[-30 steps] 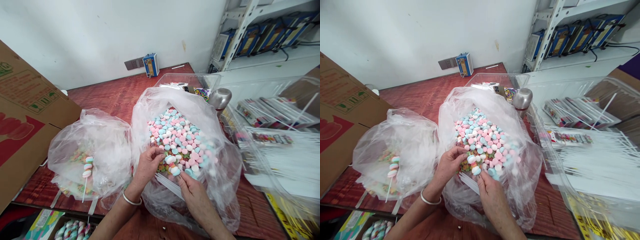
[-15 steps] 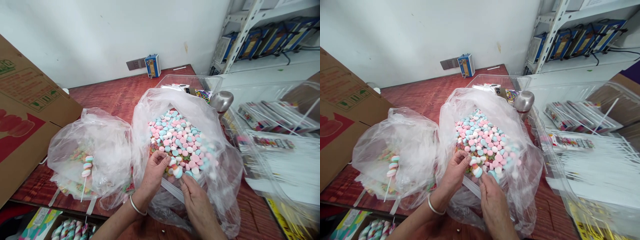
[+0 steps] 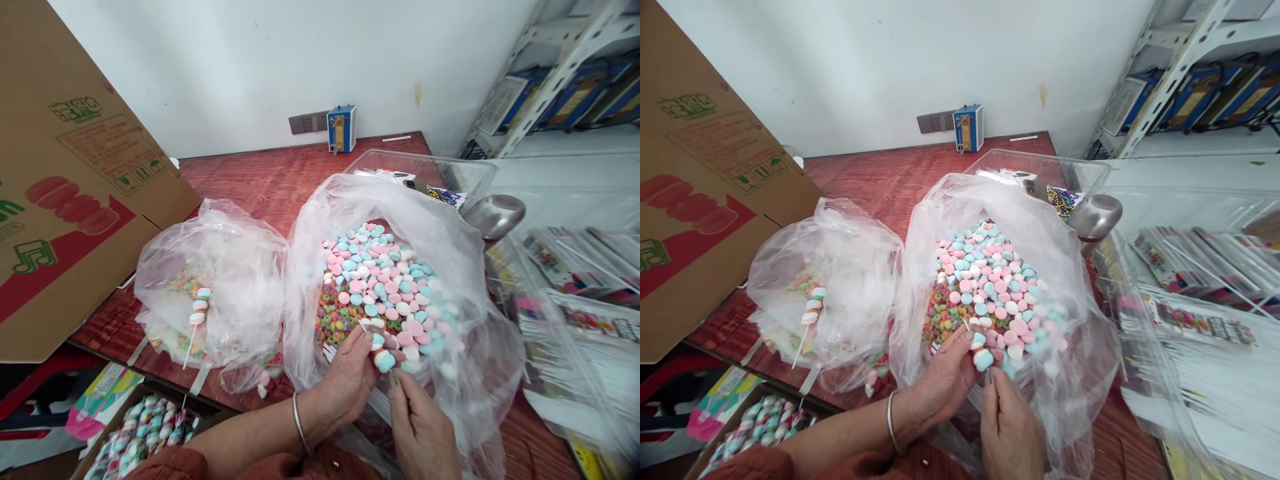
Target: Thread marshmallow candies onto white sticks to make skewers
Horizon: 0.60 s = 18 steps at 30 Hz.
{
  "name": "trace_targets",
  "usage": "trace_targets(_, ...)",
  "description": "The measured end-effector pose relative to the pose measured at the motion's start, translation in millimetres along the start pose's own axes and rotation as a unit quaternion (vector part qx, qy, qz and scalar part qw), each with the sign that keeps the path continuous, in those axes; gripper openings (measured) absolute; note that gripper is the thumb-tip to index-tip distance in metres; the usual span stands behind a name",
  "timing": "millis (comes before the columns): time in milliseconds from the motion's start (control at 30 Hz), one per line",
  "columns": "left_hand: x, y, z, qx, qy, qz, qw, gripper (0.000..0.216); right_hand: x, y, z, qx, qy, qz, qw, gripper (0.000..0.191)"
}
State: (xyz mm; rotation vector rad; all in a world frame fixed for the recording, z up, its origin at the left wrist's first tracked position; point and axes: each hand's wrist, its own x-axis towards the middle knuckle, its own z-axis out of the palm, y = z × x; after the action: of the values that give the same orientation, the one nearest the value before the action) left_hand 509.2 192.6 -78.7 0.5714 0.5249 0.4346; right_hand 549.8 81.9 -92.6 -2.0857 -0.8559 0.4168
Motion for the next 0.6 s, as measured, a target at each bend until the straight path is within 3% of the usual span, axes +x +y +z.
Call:
trace_targets(67,-2.2,13.2,-8.8,0.120,0.003,0.027,0.992,0.028,9.4,-5.4,0.4,0.020,-0.025,-0.003,0.999,0.038)
trace_targets(100,-2.6,23.2,-14.6,0.217,0.005,0.057,0.974,0.029,13.5,-7.7,0.5,0.032,-0.033,-0.002,0.999,0.038)
trace_targets(133,-2.3,34.5,-21.3,0.334,0.005,0.099,0.937,0.029,16.9,-9.5,0.7,0.041,-0.036,0.001,0.999,0.037)
trace_targets(167,-1.2,46.2,-28.7,0.455,0.011,0.157,0.876,0.029,19.5,-10.7,1.0,0.044,-0.038,0.004,0.998,0.036)
trace_targets(233,3.7,67.0,-44.0,0.658,0.032,0.249,0.710,0.026,22.2,-10.7,2.5,0.032,-0.040,0.006,0.999,0.035)
trace_targets(300,10.5,80.6,-57.1,0.780,0.054,0.283,0.555,0.021,22.6,-8.1,5.2,0.011,-0.044,-0.001,0.999,0.035)
trace_targets(367,16.6,86.4,-64.6,0.836,0.067,0.293,0.460,0.014,21.7,-4.6,8.1,-0.009,-0.046,-0.008,0.999,0.036)
trace_targets(400,18.7,87.4,-66.1,0.845,0.069,0.299,0.438,0.012,21.1,-3.2,9.3,-0.015,-0.048,-0.012,0.999,0.036)
trace_targets(467,20.8,87.4,-65.4,0.846,0.076,0.312,0.425,0.012,20.0,-1.6,10.6,-0.019,-0.056,-0.015,0.998,0.036)
trace_targets(600,20.6,85.7,-60.4,0.839,0.083,0.312,0.438,0.014,18.4,-3.0,10.2,-0.018,-0.065,-0.014,0.998,0.034)
